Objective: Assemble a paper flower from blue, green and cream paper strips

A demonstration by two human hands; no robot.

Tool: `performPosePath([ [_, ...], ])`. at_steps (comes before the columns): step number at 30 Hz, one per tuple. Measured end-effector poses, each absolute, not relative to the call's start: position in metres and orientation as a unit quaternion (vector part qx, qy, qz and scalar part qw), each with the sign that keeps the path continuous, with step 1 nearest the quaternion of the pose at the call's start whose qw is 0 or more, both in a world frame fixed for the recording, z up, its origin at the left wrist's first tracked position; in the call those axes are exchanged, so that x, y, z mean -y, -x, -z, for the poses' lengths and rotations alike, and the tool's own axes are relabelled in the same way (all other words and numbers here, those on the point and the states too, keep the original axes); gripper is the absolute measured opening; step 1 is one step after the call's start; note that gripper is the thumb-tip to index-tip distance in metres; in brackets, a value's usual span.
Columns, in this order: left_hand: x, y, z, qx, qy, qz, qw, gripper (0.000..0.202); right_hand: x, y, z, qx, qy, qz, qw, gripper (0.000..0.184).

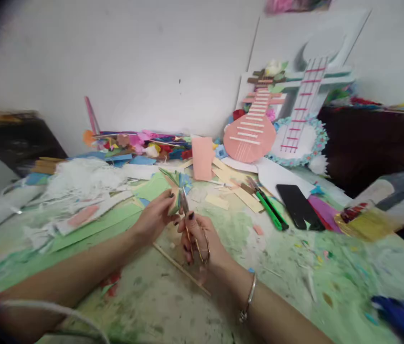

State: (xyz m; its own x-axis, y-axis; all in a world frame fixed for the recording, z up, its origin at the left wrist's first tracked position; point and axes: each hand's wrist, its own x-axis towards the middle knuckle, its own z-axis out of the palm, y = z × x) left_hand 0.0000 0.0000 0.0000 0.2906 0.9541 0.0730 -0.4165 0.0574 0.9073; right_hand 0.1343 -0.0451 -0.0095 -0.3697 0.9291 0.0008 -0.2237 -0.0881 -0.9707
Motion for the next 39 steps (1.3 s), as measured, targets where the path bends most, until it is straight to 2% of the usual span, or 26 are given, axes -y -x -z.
performPosePath([
  [7,-0.002,-0.001,-0.003,-0.297,-0.469,-0.512,0.655,0.005,0.049,-0.14,0.004,0.522,0.348,-0.653,0.424,0.054],
  [14,0.003,-0.004,-0.002,-0.269,-0.481,-0.482,0.681,0.012,0.048,-0.135,0.006,0.538,0.35,-0.622,0.449,0.048],
  [23,0.005,-0.007,-0.001,-0.285,-0.459,-0.503,0.674,0.011,0.048,-0.134,0.009,0.564,0.372,-0.582,0.452,0.045],
  [39,0.01,-0.009,-0.005,-0.265,-0.468,-0.51,0.671,0.013,0.05,-0.132,0.011,0.554,0.367,-0.582,0.469,0.04],
])
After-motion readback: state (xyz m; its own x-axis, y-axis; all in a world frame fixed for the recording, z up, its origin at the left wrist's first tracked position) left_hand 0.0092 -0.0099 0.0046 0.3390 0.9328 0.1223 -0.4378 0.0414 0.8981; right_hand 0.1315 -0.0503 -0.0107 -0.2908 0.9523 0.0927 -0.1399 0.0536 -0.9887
